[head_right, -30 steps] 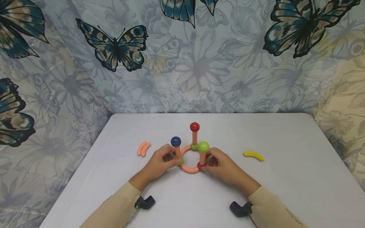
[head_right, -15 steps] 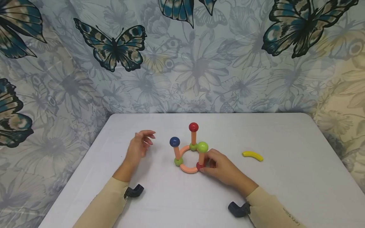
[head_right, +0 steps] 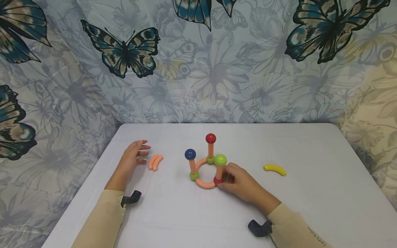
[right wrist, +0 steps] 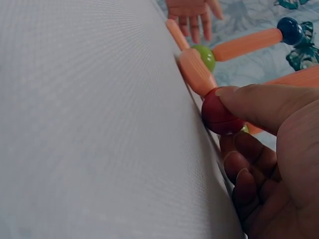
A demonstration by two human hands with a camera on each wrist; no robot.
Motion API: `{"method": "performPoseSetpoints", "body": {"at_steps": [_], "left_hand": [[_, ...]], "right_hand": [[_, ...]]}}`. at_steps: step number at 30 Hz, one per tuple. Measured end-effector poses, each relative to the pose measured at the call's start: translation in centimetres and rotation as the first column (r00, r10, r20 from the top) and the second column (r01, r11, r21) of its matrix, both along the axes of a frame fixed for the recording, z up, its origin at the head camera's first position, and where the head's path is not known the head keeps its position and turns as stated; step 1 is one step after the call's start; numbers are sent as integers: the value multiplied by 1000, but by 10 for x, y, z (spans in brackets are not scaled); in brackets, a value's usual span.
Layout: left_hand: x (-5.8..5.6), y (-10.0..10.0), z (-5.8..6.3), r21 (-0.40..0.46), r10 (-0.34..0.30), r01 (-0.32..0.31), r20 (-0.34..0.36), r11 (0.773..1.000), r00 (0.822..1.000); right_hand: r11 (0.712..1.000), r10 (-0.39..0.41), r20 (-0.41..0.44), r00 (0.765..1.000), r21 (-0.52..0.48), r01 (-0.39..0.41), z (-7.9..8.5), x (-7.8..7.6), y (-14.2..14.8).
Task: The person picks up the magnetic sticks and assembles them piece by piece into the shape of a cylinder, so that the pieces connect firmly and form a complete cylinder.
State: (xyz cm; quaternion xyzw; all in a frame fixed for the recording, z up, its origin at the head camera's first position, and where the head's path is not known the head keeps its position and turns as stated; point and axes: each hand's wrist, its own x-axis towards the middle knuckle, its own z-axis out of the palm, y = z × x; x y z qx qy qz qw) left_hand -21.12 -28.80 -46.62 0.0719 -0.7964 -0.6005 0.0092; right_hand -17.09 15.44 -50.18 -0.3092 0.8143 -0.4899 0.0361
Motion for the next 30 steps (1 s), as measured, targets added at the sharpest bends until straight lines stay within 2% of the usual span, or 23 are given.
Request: {"method": "performPoseSetpoints", "body": {"at_steps": [6,13,22,25,30], "left_hand": [[1,3,-8,-114,-54,63,81,991,995],[2,-1,-11,-252,-139,169,131,953,982],[4,6,-4,-448,-81,155,181,880,980],[5,8,-1,-448,-82,157,182,880,980],[7,5,3,-400,-84,137,148,906,985]], "right_hand": [[999,28,-10,1000,-31,-29,0,0,1],[1000,14,1,1000,3,-14,-1,0,3],[1000,-1,23,1000,16,1,1,1,1],[1000,-3,22,1000,21,3,1,1,1],[999,-3,37,999,42,1,1,0,1]]}}
